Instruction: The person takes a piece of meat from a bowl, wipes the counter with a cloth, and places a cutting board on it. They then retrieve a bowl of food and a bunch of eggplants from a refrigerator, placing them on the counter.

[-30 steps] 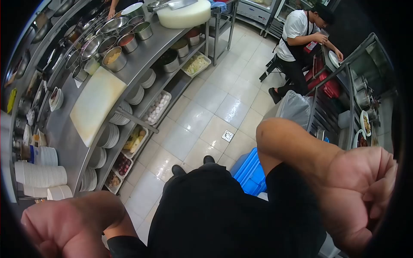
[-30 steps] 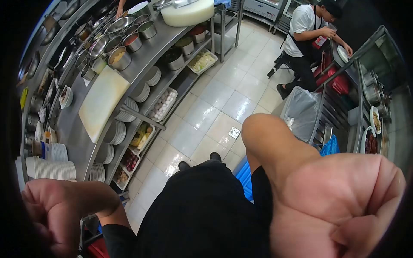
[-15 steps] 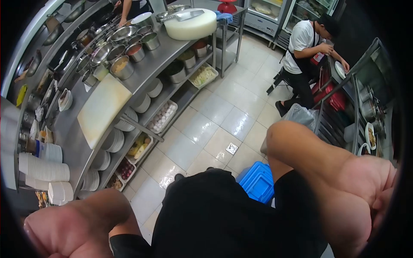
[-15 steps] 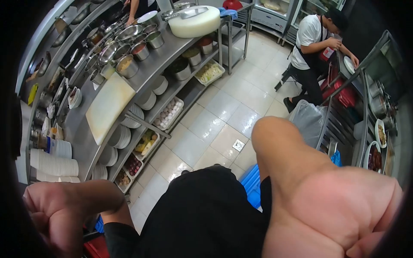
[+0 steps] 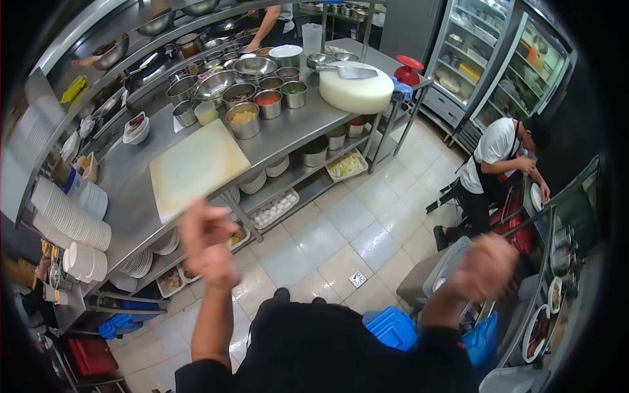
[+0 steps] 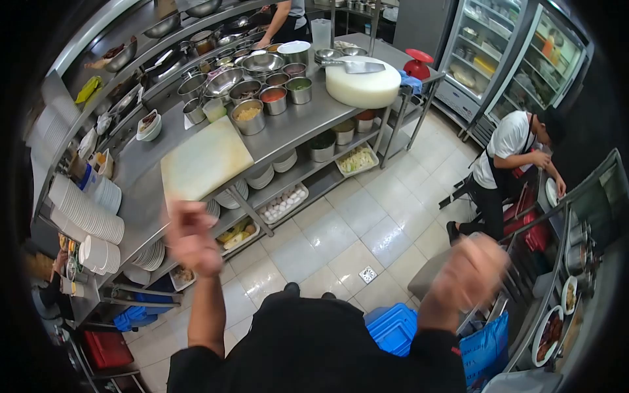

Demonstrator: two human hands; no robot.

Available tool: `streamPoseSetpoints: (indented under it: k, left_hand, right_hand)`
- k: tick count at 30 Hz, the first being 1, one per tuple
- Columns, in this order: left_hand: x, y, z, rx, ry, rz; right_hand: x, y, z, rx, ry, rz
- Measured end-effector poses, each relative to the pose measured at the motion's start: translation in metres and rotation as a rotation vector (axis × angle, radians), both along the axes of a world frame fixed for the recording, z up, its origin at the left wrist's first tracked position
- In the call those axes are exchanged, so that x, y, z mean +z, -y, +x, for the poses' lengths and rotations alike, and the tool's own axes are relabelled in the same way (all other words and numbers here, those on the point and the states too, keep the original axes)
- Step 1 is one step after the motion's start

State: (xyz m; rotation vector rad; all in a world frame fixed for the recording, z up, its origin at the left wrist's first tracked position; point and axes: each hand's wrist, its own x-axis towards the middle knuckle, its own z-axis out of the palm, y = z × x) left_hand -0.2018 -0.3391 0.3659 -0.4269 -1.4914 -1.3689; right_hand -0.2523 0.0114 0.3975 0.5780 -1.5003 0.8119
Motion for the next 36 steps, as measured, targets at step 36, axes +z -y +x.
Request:
streamPoseSetpoints:
  k: [36]
  left_hand:
    - [-0.43,-0.053,-0.389,-0.767,2.067,-1.228]
  right_hand:
    - [-0.428,-0.076,-0.227,-0.122,2.158,-0.312]
